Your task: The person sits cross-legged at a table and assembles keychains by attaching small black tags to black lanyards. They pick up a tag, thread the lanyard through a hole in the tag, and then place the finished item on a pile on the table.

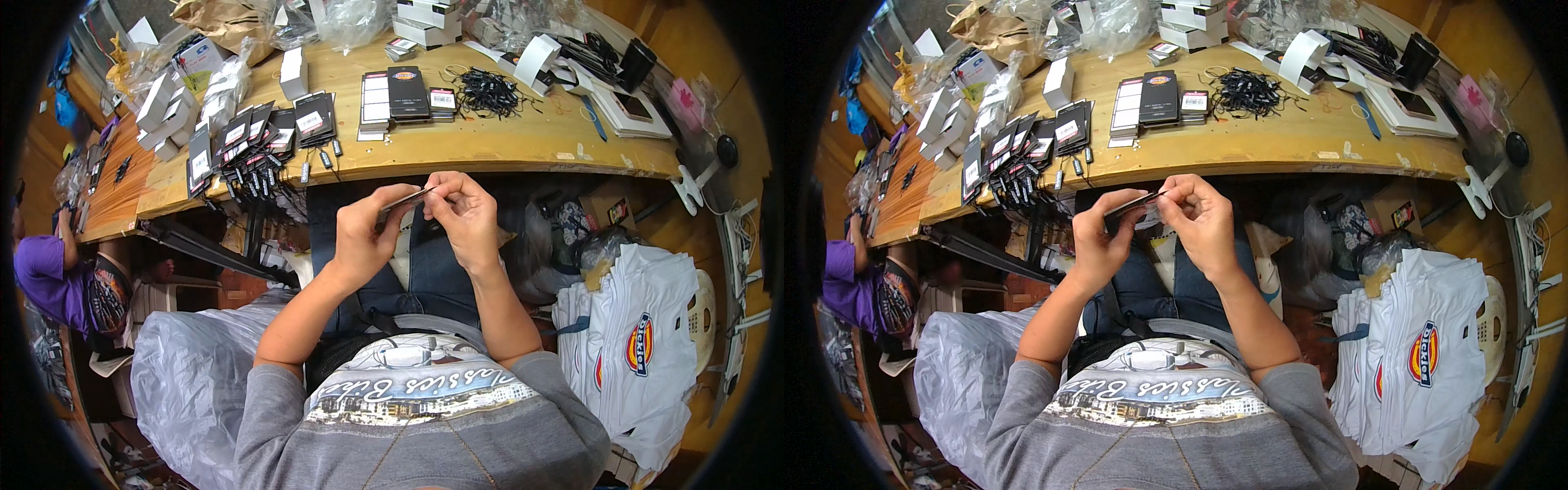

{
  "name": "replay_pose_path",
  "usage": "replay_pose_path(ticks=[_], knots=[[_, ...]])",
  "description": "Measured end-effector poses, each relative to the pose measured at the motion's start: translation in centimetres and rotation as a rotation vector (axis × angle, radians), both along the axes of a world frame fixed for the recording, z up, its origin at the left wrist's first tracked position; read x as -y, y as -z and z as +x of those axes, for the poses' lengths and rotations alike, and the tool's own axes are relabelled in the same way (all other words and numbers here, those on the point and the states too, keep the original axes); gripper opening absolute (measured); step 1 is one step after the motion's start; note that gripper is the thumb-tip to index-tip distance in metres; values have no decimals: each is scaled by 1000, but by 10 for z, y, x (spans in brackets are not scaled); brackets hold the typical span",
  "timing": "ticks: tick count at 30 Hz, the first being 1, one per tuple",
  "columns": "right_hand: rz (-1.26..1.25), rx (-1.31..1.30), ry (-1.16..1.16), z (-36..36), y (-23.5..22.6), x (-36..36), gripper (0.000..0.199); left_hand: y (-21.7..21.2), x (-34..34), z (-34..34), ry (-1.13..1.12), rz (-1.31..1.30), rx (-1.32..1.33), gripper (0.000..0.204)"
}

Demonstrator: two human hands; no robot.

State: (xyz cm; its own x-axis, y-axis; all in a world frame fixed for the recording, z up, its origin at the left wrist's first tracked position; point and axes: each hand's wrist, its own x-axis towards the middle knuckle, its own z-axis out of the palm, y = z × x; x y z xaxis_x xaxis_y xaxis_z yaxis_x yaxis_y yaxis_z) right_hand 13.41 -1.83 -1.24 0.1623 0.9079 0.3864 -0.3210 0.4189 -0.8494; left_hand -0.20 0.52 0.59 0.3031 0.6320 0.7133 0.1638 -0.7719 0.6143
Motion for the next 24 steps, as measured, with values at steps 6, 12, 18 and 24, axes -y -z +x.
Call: replay_pose_path(ticks=[6, 12, 18, 24], knots=[[8, 98, 115, 3, 5, -4, 6, -12, 4, 4, 162, -255, -63, 26], [230, 392, 373, 2, -11, 4, 10, -3, -3, -2, 63, -395, 181, 16], [335, 518, 522, -1, -17, 8, 11, -2, 2, -2, 34, -270, 152, 16], [318, 431, 453, -3, -18, 8, 11, -14, 10, -4, 26, -172, -7, 22]])
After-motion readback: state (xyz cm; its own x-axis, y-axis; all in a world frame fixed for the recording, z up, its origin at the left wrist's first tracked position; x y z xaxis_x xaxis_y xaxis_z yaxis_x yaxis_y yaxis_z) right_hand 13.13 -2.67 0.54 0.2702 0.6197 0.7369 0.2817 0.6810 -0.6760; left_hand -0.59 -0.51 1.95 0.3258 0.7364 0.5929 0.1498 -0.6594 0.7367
